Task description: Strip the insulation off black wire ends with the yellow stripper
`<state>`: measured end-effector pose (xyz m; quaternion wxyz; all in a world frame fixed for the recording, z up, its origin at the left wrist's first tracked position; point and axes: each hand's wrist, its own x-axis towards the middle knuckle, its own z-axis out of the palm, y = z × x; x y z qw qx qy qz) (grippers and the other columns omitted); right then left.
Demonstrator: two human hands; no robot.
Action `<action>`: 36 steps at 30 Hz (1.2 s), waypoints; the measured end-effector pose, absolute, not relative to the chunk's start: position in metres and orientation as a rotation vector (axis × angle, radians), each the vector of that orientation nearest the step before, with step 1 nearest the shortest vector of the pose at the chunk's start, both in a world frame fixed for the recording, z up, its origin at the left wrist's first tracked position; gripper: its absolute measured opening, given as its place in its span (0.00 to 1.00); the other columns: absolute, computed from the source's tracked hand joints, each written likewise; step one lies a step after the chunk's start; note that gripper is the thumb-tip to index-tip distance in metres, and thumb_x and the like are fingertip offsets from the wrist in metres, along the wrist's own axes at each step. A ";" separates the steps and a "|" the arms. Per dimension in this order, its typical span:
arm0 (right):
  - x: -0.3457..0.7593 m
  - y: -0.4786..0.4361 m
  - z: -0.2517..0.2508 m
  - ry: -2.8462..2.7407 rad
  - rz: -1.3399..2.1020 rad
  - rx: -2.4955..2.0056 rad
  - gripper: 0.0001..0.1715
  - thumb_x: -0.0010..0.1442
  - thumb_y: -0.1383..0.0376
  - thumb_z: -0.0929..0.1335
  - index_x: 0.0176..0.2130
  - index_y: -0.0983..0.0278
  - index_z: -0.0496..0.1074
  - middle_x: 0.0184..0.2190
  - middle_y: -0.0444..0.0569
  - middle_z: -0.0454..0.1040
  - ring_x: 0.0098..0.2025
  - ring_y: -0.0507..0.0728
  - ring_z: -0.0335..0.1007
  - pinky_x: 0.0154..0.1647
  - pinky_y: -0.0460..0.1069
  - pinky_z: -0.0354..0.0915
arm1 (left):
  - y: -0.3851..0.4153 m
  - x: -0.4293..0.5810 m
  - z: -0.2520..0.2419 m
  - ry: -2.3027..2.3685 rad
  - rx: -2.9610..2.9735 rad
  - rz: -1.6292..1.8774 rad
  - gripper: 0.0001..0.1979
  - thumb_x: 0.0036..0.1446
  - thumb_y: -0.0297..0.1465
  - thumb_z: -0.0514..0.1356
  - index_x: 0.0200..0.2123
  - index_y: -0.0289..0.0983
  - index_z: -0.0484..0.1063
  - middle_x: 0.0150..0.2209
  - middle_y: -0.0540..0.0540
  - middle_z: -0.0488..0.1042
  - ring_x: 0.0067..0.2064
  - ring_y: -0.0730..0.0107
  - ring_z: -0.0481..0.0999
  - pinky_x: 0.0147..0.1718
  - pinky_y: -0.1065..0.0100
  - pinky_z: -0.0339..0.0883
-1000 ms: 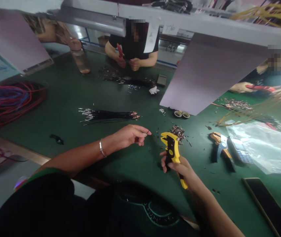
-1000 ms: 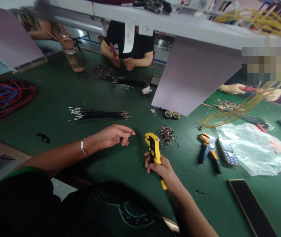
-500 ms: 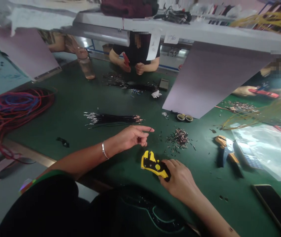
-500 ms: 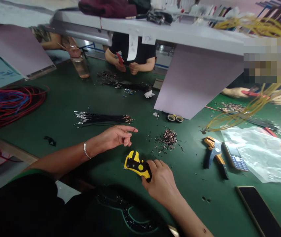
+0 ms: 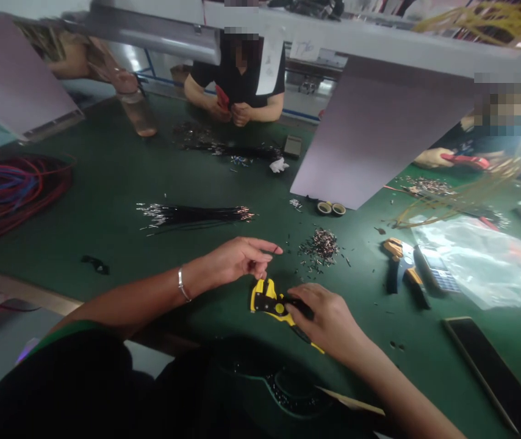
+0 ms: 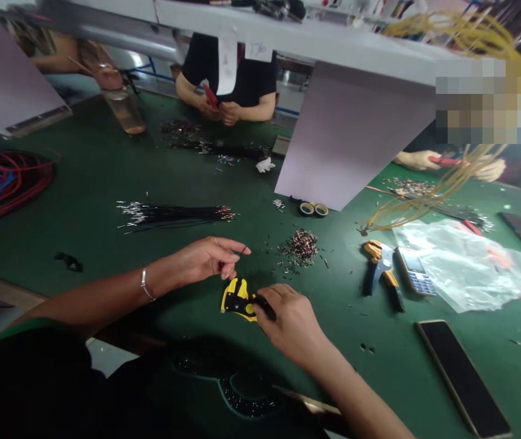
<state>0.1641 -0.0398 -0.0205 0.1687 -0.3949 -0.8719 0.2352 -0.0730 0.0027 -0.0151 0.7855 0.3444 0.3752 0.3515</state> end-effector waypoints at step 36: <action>0.145 -0.012 -0.015 -1.991 0.959 -1.138 0.06 0.56 0.67 0.67 0.31 0.61 0.76 0.25 0.45 0.78 0.28 0.53 0.74 0.32 0.49 0.69 | -0.010 -0.055 -0.009 0.982 0.862 0.628 0.05 0.45 0.26 0.65 0.28 0.31 0.80 0.16 0.47 0.71 0.20 0.74 0.69 0.24 0.70 0.62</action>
